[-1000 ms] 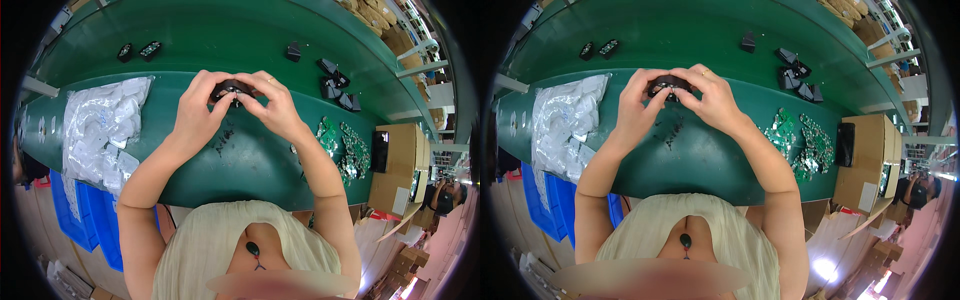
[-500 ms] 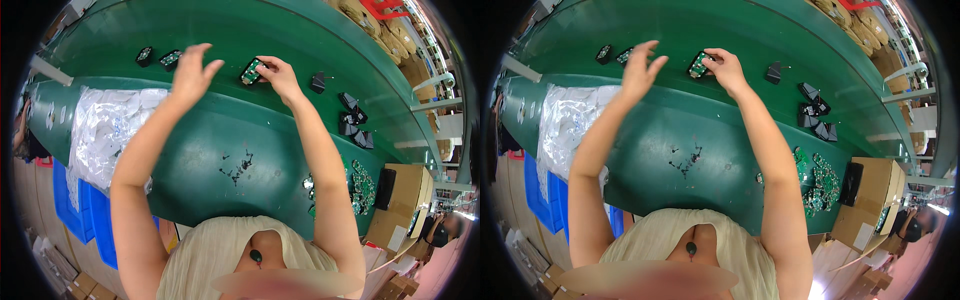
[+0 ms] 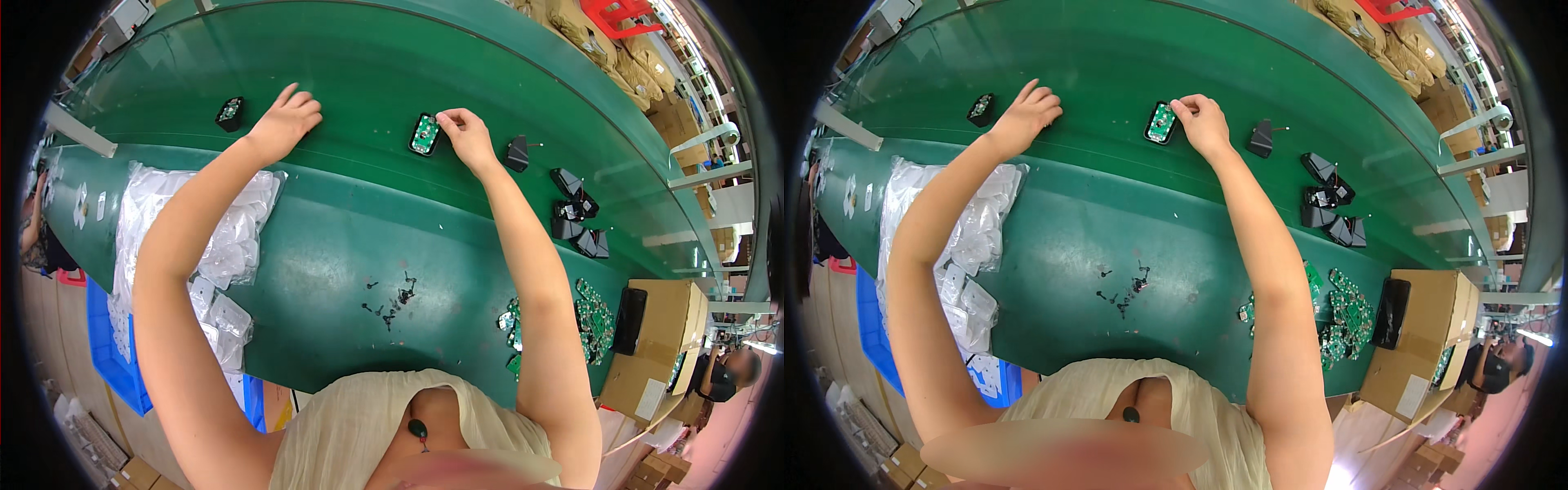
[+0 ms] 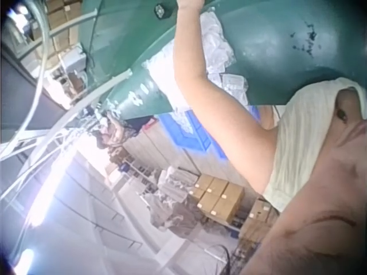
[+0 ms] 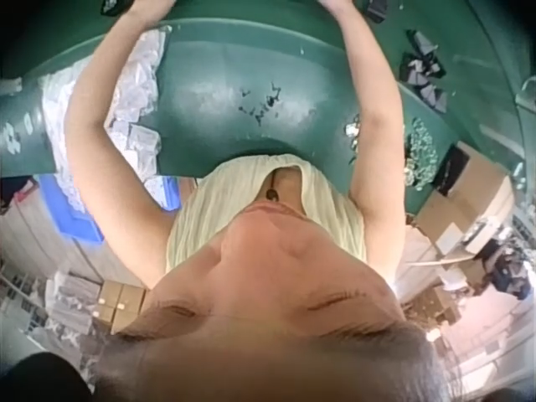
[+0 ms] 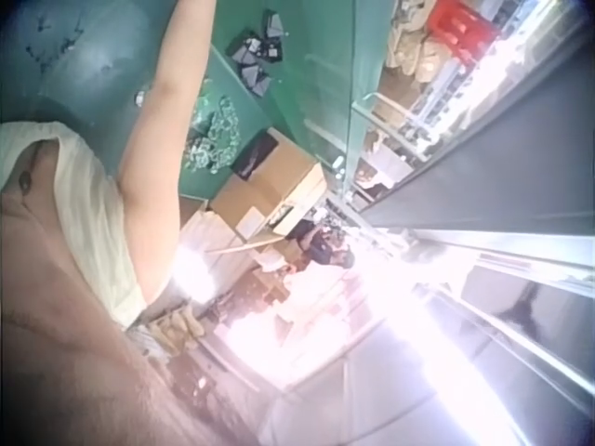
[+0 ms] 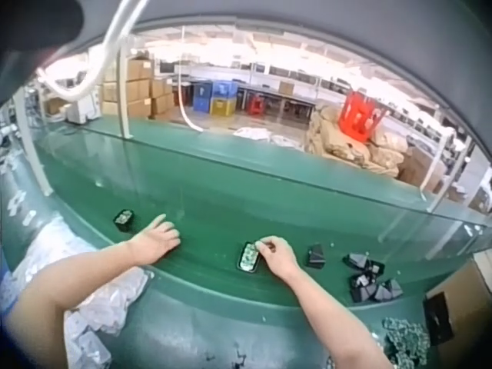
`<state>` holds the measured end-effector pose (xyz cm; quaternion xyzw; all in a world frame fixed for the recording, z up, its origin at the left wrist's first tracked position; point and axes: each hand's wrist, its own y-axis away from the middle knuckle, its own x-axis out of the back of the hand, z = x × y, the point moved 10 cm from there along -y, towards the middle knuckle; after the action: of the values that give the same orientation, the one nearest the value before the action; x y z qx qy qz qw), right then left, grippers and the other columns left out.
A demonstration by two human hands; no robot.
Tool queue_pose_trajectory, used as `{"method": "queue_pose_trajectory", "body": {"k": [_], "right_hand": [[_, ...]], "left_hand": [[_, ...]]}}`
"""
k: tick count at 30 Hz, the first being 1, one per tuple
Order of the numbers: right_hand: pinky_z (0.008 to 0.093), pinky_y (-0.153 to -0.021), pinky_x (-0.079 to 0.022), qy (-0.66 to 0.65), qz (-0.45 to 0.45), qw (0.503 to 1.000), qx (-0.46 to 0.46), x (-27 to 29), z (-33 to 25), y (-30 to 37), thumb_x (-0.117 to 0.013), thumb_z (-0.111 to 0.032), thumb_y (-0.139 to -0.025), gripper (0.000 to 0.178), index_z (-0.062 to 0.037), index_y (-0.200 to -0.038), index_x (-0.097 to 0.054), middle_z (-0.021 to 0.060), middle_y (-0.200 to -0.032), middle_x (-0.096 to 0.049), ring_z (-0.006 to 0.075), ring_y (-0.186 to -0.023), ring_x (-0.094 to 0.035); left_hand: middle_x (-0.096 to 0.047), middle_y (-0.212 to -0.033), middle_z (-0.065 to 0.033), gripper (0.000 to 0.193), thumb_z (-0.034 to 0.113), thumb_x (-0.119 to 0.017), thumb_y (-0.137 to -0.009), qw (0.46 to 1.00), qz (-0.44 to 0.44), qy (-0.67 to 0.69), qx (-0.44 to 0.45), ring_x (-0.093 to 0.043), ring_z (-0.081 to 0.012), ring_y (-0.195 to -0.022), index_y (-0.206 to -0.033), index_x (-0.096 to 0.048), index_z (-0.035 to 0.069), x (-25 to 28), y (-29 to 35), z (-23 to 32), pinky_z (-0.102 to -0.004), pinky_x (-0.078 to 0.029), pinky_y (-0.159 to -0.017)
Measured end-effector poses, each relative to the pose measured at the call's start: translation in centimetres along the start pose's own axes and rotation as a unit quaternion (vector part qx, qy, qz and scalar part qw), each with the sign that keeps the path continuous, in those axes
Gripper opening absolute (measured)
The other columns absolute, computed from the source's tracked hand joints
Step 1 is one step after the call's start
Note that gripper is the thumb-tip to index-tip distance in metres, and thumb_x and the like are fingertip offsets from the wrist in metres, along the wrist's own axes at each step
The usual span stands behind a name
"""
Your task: The person assembles small electronic circuit boards into plastic housings by hand.
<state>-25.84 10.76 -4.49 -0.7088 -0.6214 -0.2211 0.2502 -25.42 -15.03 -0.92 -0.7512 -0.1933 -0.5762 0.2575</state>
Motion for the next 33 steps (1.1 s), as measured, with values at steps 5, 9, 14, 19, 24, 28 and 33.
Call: {"method": "queue_pose_trajectory", "body": {"k": [5, 9, 14, 19, 24, 28, 33], "right_hand": [[0.0297, -0.073, -0.046, -0.077, 0.003, 0.997, -0.025, -0.8, -0.1, 0.6, -0.060, -0.030, -0.082, 0.031, -0.0009, -0.093, -0.062, 0.0110, -0.085, -0.063, 0.0185, -0.079, -0.059], [0.0264, -0.070, -0.046, -0.110, -0.003, 0.994, -0.018, -1.3, 0.8, 1.1, -0.059, -0.025, -0.084, 0.027, 0.0005, -0.092, -0.061, 0.0071, -0.082, -0.063, 0.0141, -0.076, -0.058], [0.0251, -0.063, -0.046, -0.182, 0.000, 0.982, -0.057, -1.2, 1.1, 2.3, -0.056, -0.028, -0.087, 0.028, -0.0019, -0.096, -0.059, 0.0029, -0.082, -0.061, 0.0100, -0.076, -0.057], [0.0256, -0.063, -0.046, -0.168, 0.008, 0.984, -0.056, -1.1, 1.1, 2.3, -0.056, -0.029, -0.087, 0.029, -0.0016, -0.096, -0.059, 0.0034, -0.083, -0.061, 0.0105, -0.076, -0.058], [0.0264, -0.065, -0.047, -0.180, 0.003, 0.983, -0.037, -1.7, 0.7, 2.1, -0.055, -0.027, -0.088, 0.028, -0.0004, -0.096, -0.058, 0.0049, -0.083, -0.062, 0.0111, -0.076, -0.058], [0.0262, -0.065, -0.047, -0.174, 0.000, 0.984, -0.032, -1.6, 1.3, 1.9, -0.055, -0.027, -0.088, 0.028, -0.0006, -0.096, -0.059, 0.0049, -0.082, -0.062, 0.0112, -0.075, -0.058], [0.0258, -0.065, -0.047, -0.176, -0.002, 0.984, 0.000, -2.0, 1.1, 1.5, -0.056, -0.025, -0.087, 0.026, -0.0005, -0.096, -0.059, 0.0050, -0.081, -0.062, 0.0114, -0.074, -0.057]], "left_hand": [[-0.044, -0.125, -0.0018, 0.025, 0.003, -0.055, -0.074, 0.964, -0.039, -0.108, -0.241, -0.027, -0.0244, -0.128, -0.095, -0.049, 0.014, 0.8, 1.6, 3.6, -0.0451, -0.015, -0.111], [-0.042, -0.129, -0.0029, 0.024, 0.001, -0.055, -0.073, 0.961, -0.018, -0.071, -0.268, -0.028, -0.0257, -0.128, -0.092, -0.046, 0.013, 2.5, 2.5, 4.0, -0.0436, -0.014, -0.112], [-0.049, -0.119, -0.0097, 0.034, 0.011, -0.059, -0.074, 0.962, 0.209, -0.080, 0.153, -0.046, -0.0283, -0.110, -0.107, -0.049, 0.011, 7.2, 4.8, -8.7, -0.0411, -0.040, -0.091], [-0.049, -0.118, -0.0183, 0.051, 0.030, -0.061, -0.078, 0.832, -0.053, 0.049, 0.549, -0.046, -0.0325, -0.110, -0.123, -0.044, 0.011, -1.5, 10.6, -18.1, -0.0414, -0.044, -0.086], [-0.048, -0.121, -0.0151, 0.060, 0.011, -0.064, -0.070, 0.886, -0.042, 0.150, 0.437, -0.046, -0.0371, -0.110, -0.125, -0.043, 0.014, -4.0, 9.6, -15.9, -0.0425, -0.041, -0.091], [-0.049, -0.123, -0.0047, 0.048, -0.009, -0.052, -0.065, 0.964, -0.108, 0.012, 0.243, -0.037, -0.0267, -0.121, -0.107, -0.056, 0.013, -1.4, 7.0, -11.4, -0.0414, -0.033, -0.100], [-0.050, -0.121, -0.0064, 0.042, -0.012, -0.049, -0.064, 0.998, 0.005, 0.031, 0.052, -0.038, -0.0269, -0.120, -0.096, -0.060, 0.012, 1.7, 7.0, -7.0, -0.0423, -0.032, -0.100]]}}
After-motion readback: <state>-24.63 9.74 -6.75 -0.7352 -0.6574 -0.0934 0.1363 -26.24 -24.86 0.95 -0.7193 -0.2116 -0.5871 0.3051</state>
